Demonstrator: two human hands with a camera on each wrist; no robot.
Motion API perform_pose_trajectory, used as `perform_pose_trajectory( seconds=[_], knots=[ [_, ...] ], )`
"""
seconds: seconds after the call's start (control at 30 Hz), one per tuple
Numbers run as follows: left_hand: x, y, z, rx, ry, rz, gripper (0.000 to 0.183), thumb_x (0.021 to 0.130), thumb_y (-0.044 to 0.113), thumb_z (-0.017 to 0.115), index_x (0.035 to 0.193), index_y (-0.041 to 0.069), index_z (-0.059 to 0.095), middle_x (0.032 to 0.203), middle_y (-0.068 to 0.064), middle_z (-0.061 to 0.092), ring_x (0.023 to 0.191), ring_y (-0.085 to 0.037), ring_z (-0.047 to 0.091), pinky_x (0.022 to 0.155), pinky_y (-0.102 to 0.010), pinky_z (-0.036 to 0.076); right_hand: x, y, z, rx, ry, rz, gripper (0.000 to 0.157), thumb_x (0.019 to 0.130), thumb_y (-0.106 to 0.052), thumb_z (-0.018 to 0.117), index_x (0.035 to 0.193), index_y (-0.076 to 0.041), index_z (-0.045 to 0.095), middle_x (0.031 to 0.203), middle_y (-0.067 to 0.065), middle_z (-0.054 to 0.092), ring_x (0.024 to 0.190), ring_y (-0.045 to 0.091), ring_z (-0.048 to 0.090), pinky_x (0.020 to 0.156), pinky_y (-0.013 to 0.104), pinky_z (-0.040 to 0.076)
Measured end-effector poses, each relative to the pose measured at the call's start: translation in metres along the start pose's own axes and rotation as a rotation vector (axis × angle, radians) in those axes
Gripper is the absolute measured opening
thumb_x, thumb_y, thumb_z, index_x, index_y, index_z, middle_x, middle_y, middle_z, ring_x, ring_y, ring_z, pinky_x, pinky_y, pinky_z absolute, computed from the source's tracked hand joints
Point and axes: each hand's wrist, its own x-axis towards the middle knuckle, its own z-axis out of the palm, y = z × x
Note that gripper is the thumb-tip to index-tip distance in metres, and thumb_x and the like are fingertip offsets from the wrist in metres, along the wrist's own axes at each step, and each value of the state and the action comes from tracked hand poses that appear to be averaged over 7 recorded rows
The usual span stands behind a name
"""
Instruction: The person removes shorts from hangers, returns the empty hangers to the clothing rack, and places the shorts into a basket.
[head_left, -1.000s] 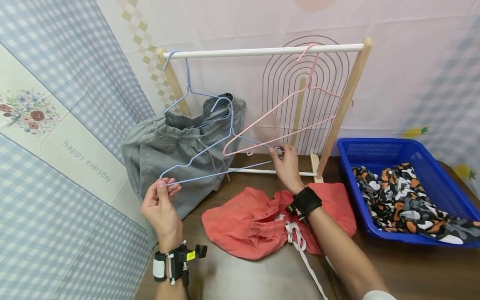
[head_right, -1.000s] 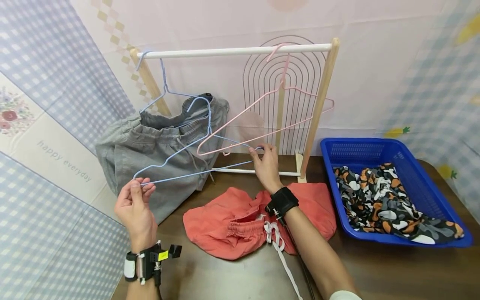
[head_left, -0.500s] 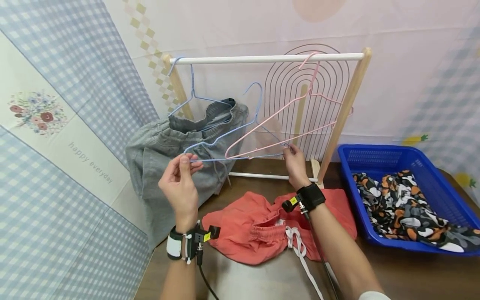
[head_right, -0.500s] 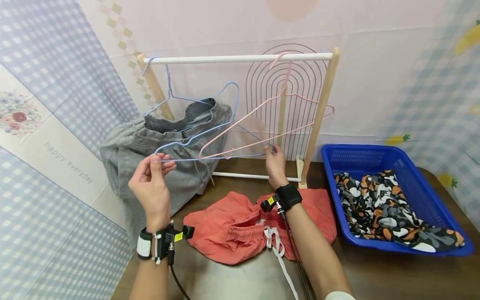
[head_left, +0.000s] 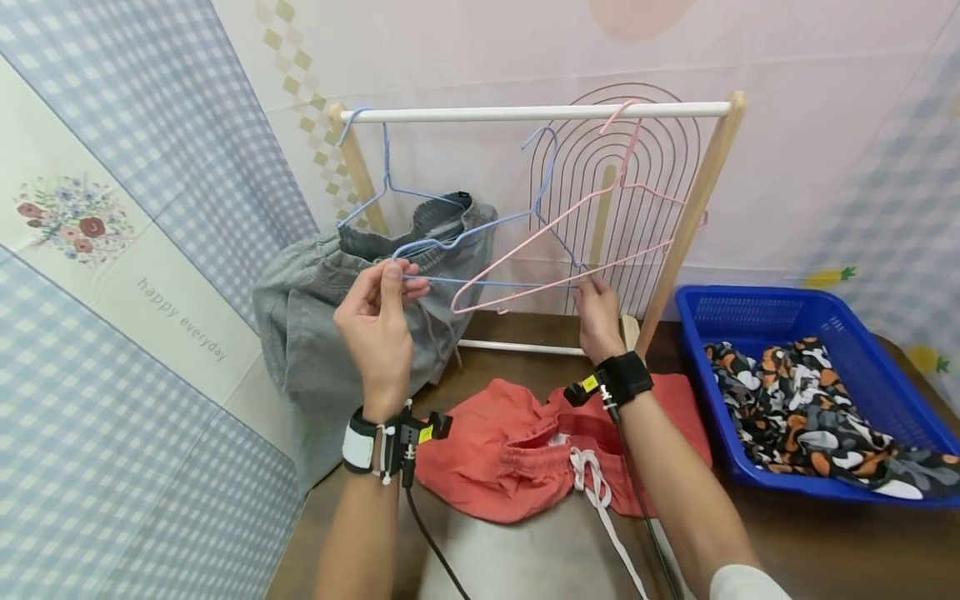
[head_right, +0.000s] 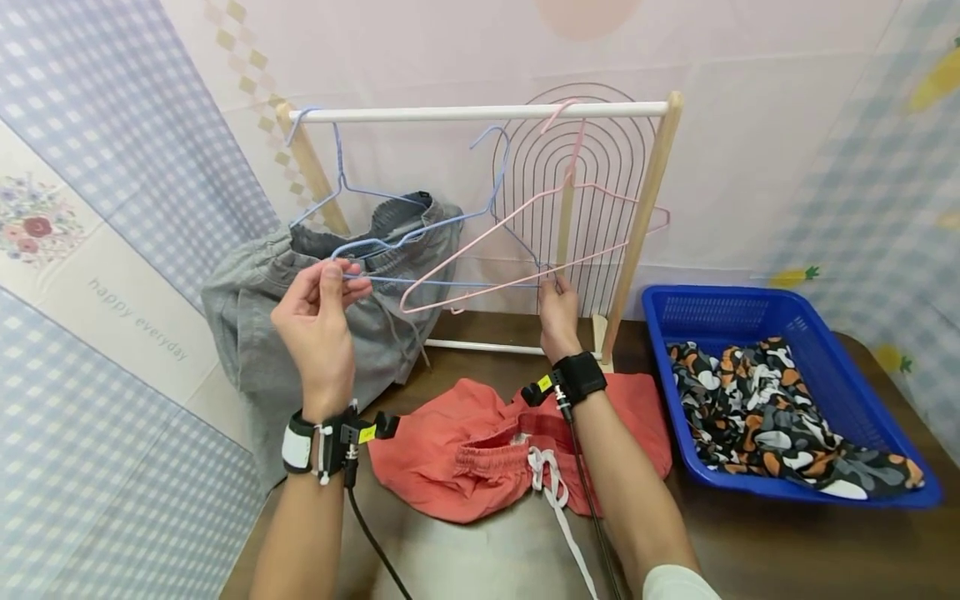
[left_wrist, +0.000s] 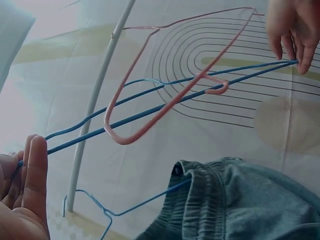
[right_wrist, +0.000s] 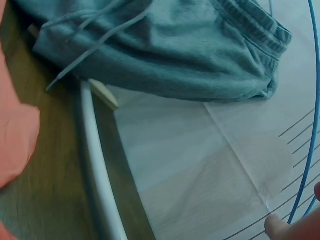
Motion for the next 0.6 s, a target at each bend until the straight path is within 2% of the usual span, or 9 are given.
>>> perform_pose_trajectory(
  seconds=[0.1, 0.27, 0.47, 0.6],
  knots=[
    [0.008, 0.004, 0.006, 0.0, -0.011, 0.015, 0.024, 0.107, 0.01, 0.063, 0.11, -0.011, 0.073, 0.1, -0.025, 0.075, 0.08, -0.022, 0.077, 0.077, -0.041, 0.064, 0.005, -0.005, 0.002, 0.088, -0.031, -0.023, 0.057, 0.111, -0.003, 0.042, 0.163, 0.007, 0.022, 0.171, 0.022, 0.024, 0.158, 0.026, 0.028, 0.122, 0.029, 0.035],
    [0.021, 0.013, 0.015, -0.013, -0.036, 0.026, 0.02, 0.107, 0.01, 0.063, 0.107, -0.007, 0.074, 0.099, -0.027, 0.074, 0.081, -0.023, 0.078, 0.079, -0.041, 0.064, 0.008, -0.012, 0.002, 0.137, -0.079, -0.055, 0.056, 0.113, -0.002, 0.041, 0.165, 0.004, 0.022, 0.169, 0.022, 0.025, 0.158, 0.027, 0.029, 0.119, 0.03, 0.04],
    [0.029, 0.023, 0.021, -0.049, -0.045, 0.037, 0.02, 0.106, 0.007, 0.063, 0.107, -0.011, 0.073, 0.097, -0.018, 0.075, 0.08, -0.023, 0.077, 0.079, -0.04, 0.064, 0.008, -0.018, 0.001, 0.192, -0.13, -0.094, 0.059, 0.113, 0.0, 0.037, 0.166, 0.004, 0.012, 0.172, 0.024, 0.019, 0.16, 0.028, 0.025, 0.126, 0.034, 0.029],
    [0.027, 0.027, 0.02, -0.046, -0.044, 0.043, 0.02, 0.106, 0.007, 0.063, 0.107, -0.01, 0.073, 0.097, -0.018, 0.075, 0.08, -0.024, 0.078, 0.08, -0.041, 0.064, 0.006, -0.019, 0.001, 0.203, -0.153, -0.094, 0.059, 0.112, 0.004, 0.036, 0.167, 0.003, 0.013, 0.172, 0.024, 0.019, 0.16, 0.028, 0.024, 0.127, 0.035, 0.027]
  ],
)
